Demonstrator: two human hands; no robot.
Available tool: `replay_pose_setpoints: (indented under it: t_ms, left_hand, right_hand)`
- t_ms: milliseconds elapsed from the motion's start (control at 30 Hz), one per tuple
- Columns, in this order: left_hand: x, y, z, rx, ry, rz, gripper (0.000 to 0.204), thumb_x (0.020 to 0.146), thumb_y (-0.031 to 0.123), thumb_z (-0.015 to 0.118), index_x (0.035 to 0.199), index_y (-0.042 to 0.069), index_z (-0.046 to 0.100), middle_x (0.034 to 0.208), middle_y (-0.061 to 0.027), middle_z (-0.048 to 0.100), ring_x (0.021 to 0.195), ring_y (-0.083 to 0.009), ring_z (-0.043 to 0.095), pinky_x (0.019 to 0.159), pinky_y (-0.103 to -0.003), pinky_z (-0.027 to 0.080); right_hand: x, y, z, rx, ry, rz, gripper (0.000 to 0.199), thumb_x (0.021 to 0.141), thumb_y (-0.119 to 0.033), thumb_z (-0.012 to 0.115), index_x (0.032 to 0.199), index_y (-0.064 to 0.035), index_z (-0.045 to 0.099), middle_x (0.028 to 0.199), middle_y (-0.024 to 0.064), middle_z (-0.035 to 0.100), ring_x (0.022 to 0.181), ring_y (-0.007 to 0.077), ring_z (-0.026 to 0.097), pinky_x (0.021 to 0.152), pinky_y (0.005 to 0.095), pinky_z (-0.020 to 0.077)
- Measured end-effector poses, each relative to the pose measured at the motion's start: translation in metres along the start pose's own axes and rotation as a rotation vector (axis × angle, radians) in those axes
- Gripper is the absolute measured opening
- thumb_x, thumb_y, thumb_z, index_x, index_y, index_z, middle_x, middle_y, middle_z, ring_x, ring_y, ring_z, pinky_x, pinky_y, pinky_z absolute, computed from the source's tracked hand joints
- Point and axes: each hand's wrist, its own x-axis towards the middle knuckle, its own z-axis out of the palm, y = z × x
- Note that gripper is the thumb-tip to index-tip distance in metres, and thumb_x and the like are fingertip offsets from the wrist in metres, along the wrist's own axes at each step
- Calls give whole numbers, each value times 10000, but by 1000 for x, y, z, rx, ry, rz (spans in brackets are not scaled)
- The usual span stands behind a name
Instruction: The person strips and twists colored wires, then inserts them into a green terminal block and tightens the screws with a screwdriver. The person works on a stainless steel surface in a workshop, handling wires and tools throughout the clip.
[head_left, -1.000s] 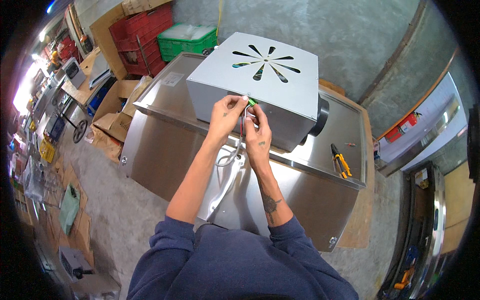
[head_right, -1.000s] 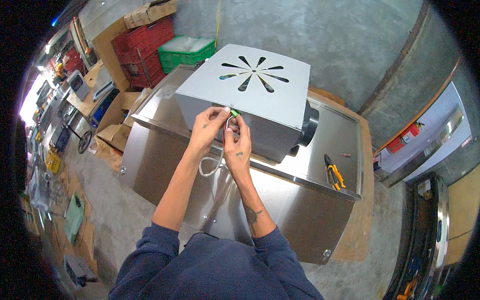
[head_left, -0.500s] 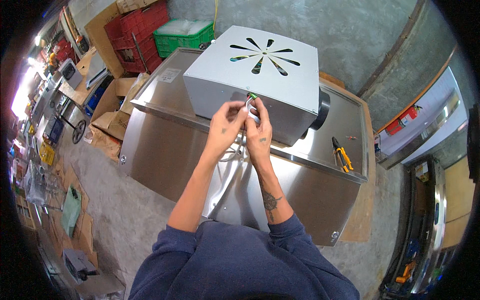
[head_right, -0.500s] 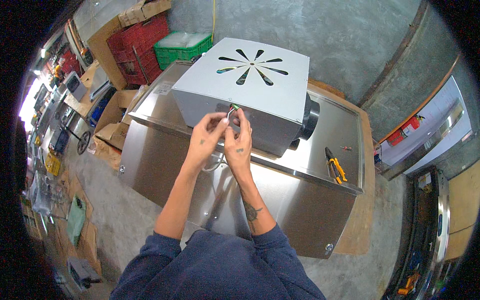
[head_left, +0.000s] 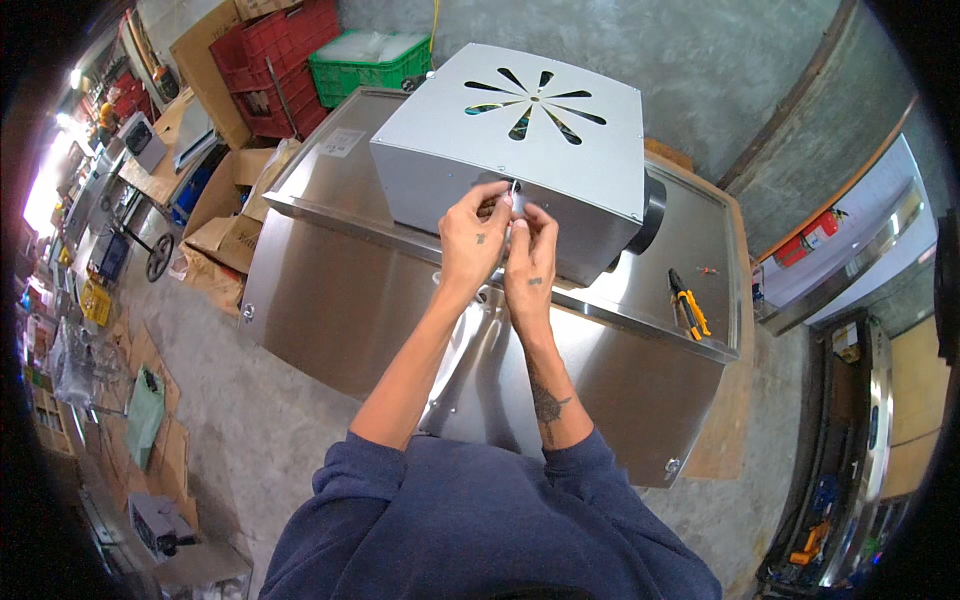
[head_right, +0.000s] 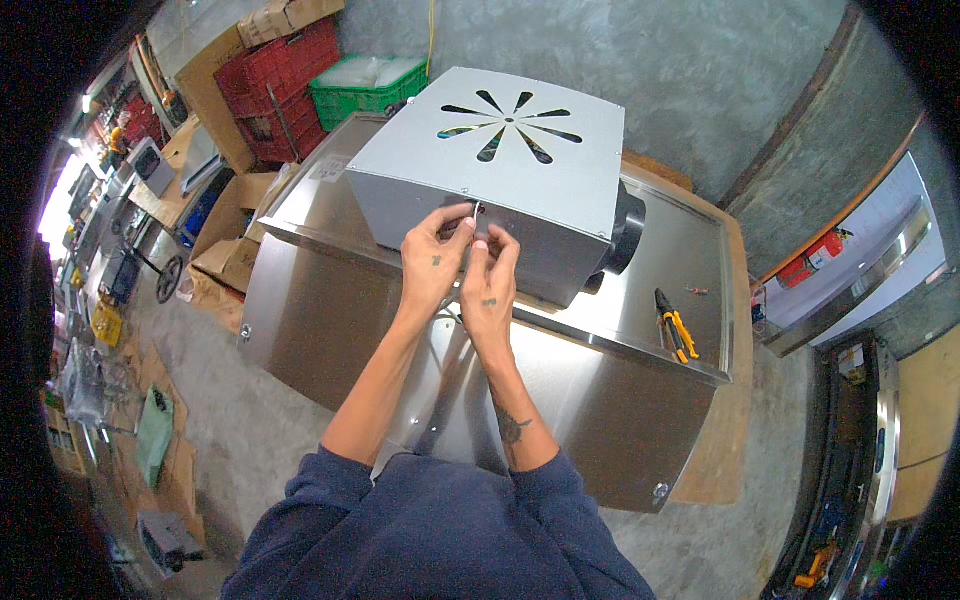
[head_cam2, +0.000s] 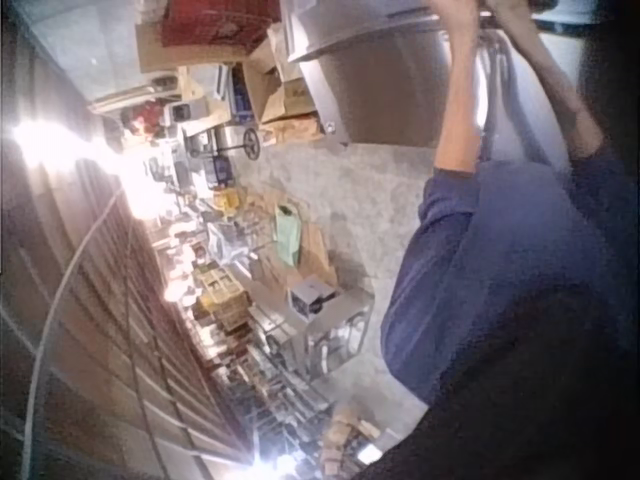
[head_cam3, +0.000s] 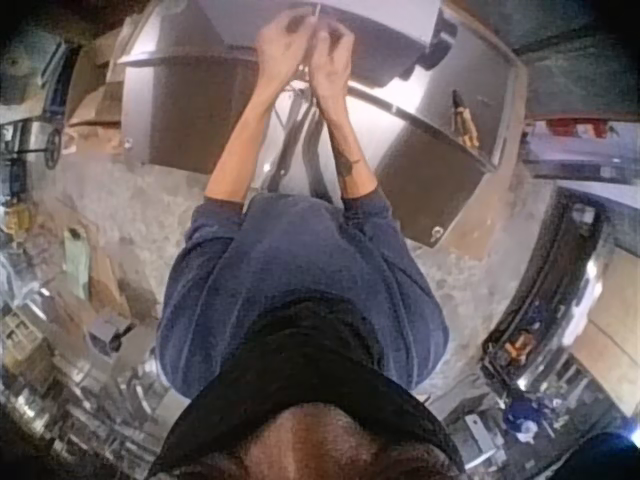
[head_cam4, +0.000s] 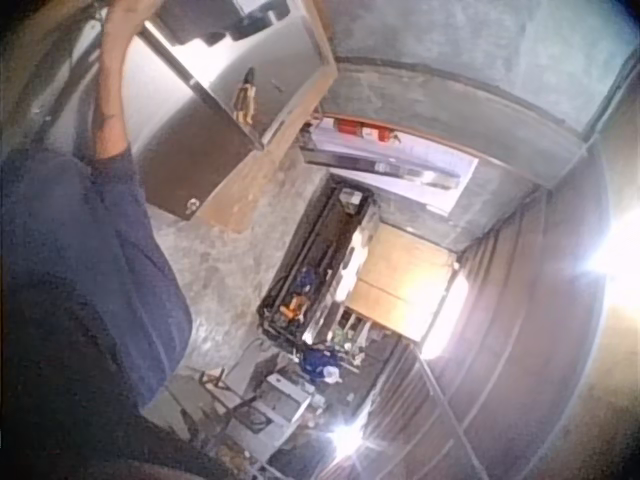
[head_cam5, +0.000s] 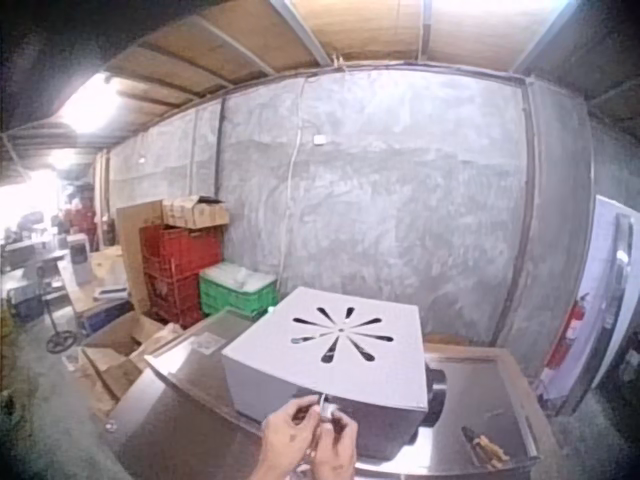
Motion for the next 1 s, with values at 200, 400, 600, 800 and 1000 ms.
replay_pose_setpoints:
  t_ms: [200, 400, 600, 800, 1000]
  left_hand:
    - [14, -3, 10, 52, 38, 86, 247, 1000, 168, 768, 1124, -43, 733, 937, -94, 777, 861, -142, 725, 806, -311, 597]
    - [5, -6, -23, 18, 56, 140, 253, 1030, 182, 728, 1145, -42, 705, 1005, -140, 782, 926, -188, 762, 846, -346, 607]
    - [-14, -15, -51, 296, -176, 240, 257, 1025, 77, 675, 1266, -10, 667, 1060, -165, 770, 974, -222, 743, 898, -381, 581]
    - [-9, -32, -39, 259, -104, 305, 321, 1060, -25, 596, 1346, 21, 732, 1030, -129, 808, 853, -160, 774, 776, -350, 638]
    - [-22, -23, -9, 256, -51, 499, 217, 1113, 144, 628, 1225, -32, 689, 1017, -104, 683, 902, -163, 642, 777, -312, 519]
  right_hand:
    - [-13, 12, 3, -6, -63, 83, 312, 1151, -209, 517, 1330, 31, 426, 1032, 158, 699, 949, 202, 687, 868, 366, 562]
    - [15, 4, 19, 65, 47, 59, 268, 1114, -198, 616, 1208, 31, 513, 984, 135, 749, 857, 140, 663, 772, 302, 546]
    - [37, -2, 34, 276, 158, 45, 242, 1099, -163, 655, 1164, 13, 502, 1068, 176, 788, 843, 118, 684, 723, 277, 573]
    - [22, 5, 16, -53, 156, -127, 278, 1134, -243, 596, 1210, 20, 549, 1045, 139, 725, 918, 171, 662, 807, 345, 567]
    - [-35, 33, -72, -147, 75, 11, 285, 1141, -227, 552, 1301, 9, 557, 1165, 157, 712, 1013, 215, 673, 898, 399, 561]
